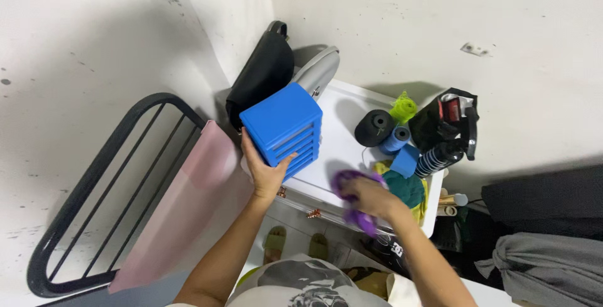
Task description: The person wipes a blue plastic organizer and a black handbag with a purple cloth. They move the organizer aside to wipe the surface underneath, then wipe the handbag and place it back on the cabinet.
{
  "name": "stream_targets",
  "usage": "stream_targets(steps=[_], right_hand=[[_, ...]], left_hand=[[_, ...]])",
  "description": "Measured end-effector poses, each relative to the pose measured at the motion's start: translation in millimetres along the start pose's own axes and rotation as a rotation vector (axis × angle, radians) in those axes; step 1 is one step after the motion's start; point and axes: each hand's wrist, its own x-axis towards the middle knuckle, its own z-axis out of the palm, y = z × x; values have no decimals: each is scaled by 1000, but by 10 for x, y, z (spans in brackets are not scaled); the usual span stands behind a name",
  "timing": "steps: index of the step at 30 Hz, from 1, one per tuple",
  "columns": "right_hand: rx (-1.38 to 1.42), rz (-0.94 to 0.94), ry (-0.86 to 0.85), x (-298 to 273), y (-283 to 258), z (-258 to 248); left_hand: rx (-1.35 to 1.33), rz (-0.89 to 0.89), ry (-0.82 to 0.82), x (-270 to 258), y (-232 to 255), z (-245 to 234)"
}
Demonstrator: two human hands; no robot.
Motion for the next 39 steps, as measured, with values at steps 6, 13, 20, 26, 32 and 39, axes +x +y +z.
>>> stream_targets(steps=[6,13,20,26,32,39], right_hand=[[409,-43,277,-582,268,-287],[606,195,330,-811,378,-211],[143,62,713,-706,529,-31],[166,83,879,-586,-73,-345],[-278,-233,701,-400,-998,-1568],[-515,13,114,-12,-1459,-2011]], left_hand=[[-118,262,-97,-73,204,258],[-136,239,-310,-79,143,655],[34,370,-224,-129,-50,829],[131,398,-229,-123,-172,810],[222,287,-440,-104,-316,621],[272,222,-581,-182,-362,487]])
